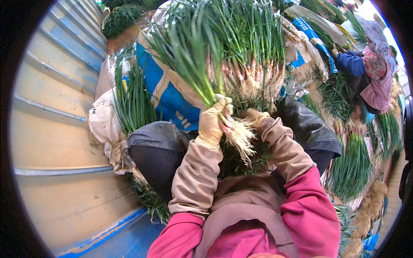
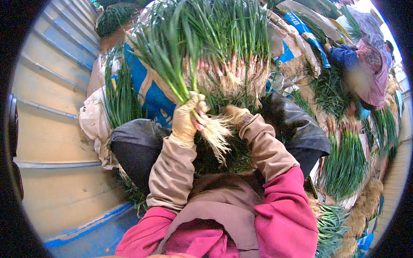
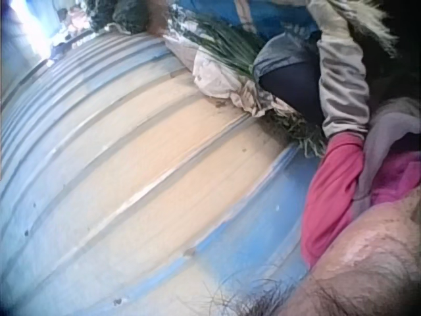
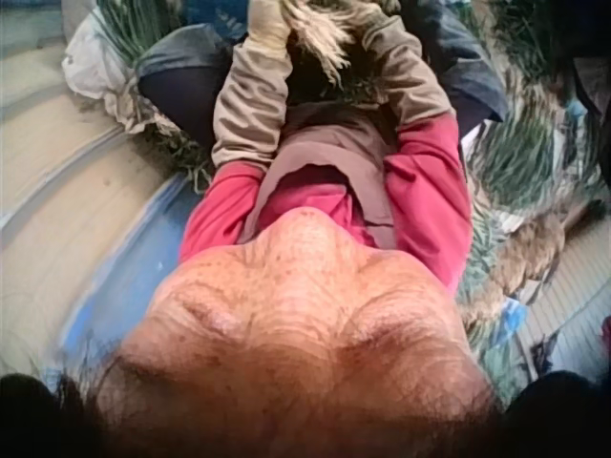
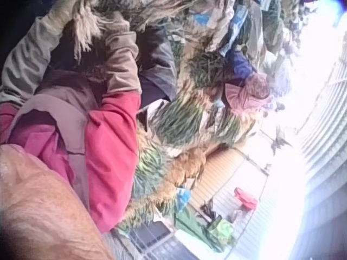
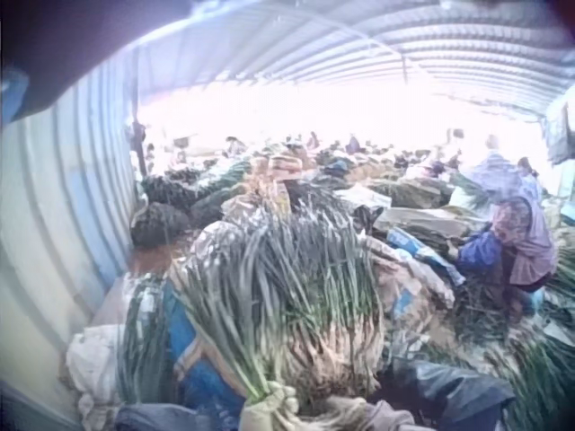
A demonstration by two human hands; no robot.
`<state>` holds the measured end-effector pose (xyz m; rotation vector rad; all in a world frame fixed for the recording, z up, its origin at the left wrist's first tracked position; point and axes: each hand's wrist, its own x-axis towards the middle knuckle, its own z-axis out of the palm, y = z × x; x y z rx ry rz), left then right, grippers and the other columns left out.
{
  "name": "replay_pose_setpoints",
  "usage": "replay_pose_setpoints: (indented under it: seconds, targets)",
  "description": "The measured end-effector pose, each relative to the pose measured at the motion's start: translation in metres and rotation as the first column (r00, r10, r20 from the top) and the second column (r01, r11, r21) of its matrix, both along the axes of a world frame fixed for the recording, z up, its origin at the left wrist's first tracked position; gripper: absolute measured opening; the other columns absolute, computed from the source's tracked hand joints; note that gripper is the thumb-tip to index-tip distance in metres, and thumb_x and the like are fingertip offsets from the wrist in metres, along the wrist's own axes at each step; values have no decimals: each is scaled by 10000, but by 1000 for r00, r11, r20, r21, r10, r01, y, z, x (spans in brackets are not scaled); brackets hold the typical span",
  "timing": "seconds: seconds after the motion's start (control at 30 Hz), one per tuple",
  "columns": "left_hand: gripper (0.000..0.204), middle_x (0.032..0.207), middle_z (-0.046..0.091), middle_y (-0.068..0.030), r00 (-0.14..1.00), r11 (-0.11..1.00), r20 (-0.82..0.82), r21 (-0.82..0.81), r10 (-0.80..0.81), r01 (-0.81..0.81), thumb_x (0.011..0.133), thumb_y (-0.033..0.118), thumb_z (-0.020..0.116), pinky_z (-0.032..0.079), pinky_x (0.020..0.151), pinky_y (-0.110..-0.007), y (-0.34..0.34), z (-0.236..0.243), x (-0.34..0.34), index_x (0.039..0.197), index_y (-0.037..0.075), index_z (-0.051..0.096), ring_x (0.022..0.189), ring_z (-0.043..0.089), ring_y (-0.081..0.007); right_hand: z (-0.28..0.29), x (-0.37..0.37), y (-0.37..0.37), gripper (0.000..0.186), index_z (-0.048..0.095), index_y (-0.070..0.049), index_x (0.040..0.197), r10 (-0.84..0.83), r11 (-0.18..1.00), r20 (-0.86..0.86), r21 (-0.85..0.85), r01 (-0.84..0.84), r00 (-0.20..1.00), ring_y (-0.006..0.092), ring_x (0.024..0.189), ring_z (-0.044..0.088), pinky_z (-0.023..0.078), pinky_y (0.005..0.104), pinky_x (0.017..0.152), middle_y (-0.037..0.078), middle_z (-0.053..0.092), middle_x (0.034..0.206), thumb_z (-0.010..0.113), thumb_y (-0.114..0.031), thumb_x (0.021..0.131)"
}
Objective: The person sits inside a truck bed and repeatedly trims the roots and lower leaves from bunches of green onions by hand. They gather trimmed onions into a pile and continue processing additional bunches from a large supply.
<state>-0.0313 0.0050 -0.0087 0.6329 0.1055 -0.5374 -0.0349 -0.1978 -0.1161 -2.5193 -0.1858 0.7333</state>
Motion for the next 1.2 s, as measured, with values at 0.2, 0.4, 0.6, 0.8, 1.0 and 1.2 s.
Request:
replay_pose_setpoints:
  seconds: [0.2, 0.4, 0.6, 0.8, 1.0, 1.2]
  targets:
    - [262, 783, 617, -49, 999, 999, -37, 38, 23, -21, 833, 122, 622, 414, 378, -256, -12, -7, 2, 1076, 74, 539, 519, 523, -114, 121, 26, 10, 143, 587, -47, 847, -458, 854, 765, 237, 464, 453, 302, 845, 589, 456, 386, 724, 182, 613, 873, 547, -170, 786]
    - [216, 770, 611, -26, 995, 998, -86, -36, -54, 51, 869, 163, 576, 412, 348, -268, -13, -8, 4, 1078, 122, 541, 494, 500, -108, 109, 60, -25, 80, 623, -84, 821, -612, 783, 612, 558, 275, 501, 206, 614, 560, 451, 322, 597, 81, 606, 686, 622, -158, 792]
    - [180, 755, 615, -1, 992, 996, -101, -45, -77, 73, 859, 181, 595, 392, 362, -281, -17, -15, 2, 1036, 163, 569, 486, 490, -114, 126, -7, -69, 102, 628, -35, 888, -828, -59, -256, 924, 377, 499, 131, 616, 563, 461, 247, 560, 26, 607, 737, 602, -117, 832]
    - [207, 770, 619, -9, 993, 999, -111, 13, -30, 32, 848, 165, 608, 375, 344, -284, -16, -16, 3, 1053, 164, 577, 493, 491, -116, 88, 11, -60, 186, 579, -50, 997, -866, 205, -69, 855, 476, 496, 107, 695, 558, 444, 243, 577, 22, 614, 801, 585, -160, 846]
    - [162, 759, 601, 11, 981, 990, -135, -34, -139, 136, 874, 188, 569, 384, 299, -265, -35, -10, 1, 1036, 188, 560, 466, 487, -98, 39, 65, -37, 242, 594, -78, 982, -779, 566, 470, 812, 142, 415, 272, 860, 594, 451, 361, 730, 108, 632, 892, 545, -277, 854]
    - [135, 607, 553, 20, 990, 994, -143, 100, -19, 33, 872, 261, 570, 357, 279, -269, -31, -11, 4, 981, 183, 579, 435, 485, -114, 146, -9, -135, 170, 616, -31, 849, -605, 784, 736, 484, 389, 303, 190, 713, 567, 459, 331, 662, 93, 606, 749, 625, -196, 810]
